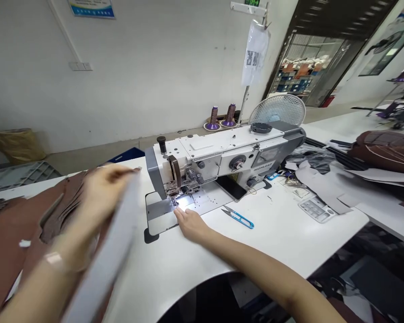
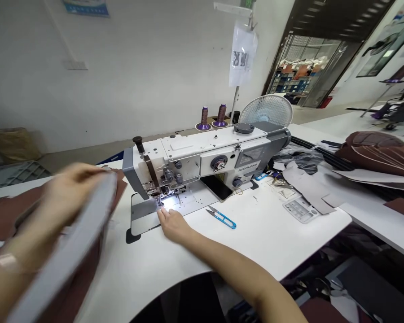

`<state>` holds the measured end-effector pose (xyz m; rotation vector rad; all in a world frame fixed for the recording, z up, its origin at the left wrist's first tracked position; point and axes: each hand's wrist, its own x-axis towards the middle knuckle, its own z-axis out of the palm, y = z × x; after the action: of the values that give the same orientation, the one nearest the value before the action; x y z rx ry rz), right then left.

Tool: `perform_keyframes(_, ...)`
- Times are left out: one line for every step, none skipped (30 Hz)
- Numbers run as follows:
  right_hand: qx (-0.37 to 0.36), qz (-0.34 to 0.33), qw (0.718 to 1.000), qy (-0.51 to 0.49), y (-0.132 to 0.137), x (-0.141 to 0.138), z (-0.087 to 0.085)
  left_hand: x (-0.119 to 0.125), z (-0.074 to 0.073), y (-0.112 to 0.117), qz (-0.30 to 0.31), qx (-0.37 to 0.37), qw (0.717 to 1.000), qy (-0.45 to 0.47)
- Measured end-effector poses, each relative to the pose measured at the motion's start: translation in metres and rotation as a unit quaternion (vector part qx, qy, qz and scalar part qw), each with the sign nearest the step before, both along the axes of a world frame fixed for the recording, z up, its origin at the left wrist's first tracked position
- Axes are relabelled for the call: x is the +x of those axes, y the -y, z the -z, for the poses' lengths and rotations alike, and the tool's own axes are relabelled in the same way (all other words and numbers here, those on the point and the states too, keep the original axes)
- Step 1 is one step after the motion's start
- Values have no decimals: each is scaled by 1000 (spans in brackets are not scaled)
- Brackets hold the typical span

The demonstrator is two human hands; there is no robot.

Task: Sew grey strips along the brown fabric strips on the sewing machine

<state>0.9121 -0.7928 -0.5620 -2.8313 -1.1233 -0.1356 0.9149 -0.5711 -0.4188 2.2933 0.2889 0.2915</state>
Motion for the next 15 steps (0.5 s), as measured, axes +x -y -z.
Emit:
perform_keyframes(-2, 3, 1000, 2, -2, -5, -2, 3, 11, 7, 24, 3, 1000, 2)
perform_keyframes(-5, 1, 1000, 6, -5, -12, -4, 5, 24, 14, 47, 6, 999, 2)
perform_keyframes(-7, -9, 1000, 13, -8, -21, -7, 8, 40, 21, 66, 10, 998, -2)
perform_keyframes(-8, -29, 999, 23, -11, -30, -11, 11, 56, 27, 77, 14, 997, -8)
perform_keyframes(-5, -59, 997, 41, -14, -40, -16, 15, 71, 31, 84, 19, 996, -15)
perform_keyframes(0, -98, 993, 66, -18, -48, -21, 19, 85, 33, 90, 23, 995, -21)
perform_keyframes(6, -137, 986, 98, -22, -56, -25, 23, 96, 34, 95, 26, 995, -27)
perform_keyframes(12, -170, 976, 133, -25, -61, -28, 27, 104, 33, 100, 30, 994, -33)
perform_keyframes(15, -195, 966, 168, -29, -63, -30, 31, 109, 31, 103, 34, 993, -39)
perform_keyframes(13, -214, 956, 199, -33, -63, -30, 33, 112, 29, 105, 38, 993, -45)
perform_keyframes(10, -230, 947, 223, -35, -62, -28, 35, 113, 26, 104, 42, 992, -51)
perform_keyframes(8, -242, 940, 240, -37, -59, -24, 35, 113, 23, 101, 46, 992, -57)
perform_keyframes(9, -255, 934, 252, -38, -56, -20, 34, 112, 21, 97, 50, 992, -64)
perform_keyframes(13, -267, 928, 261, -39, -53, -14, 32, 111, 19, 92, 53, 992, -71)
perform_keyframes(21, -278, 922, 268, -38, -49, -9, 30, 110, 18, 87, 56, 991, -79)
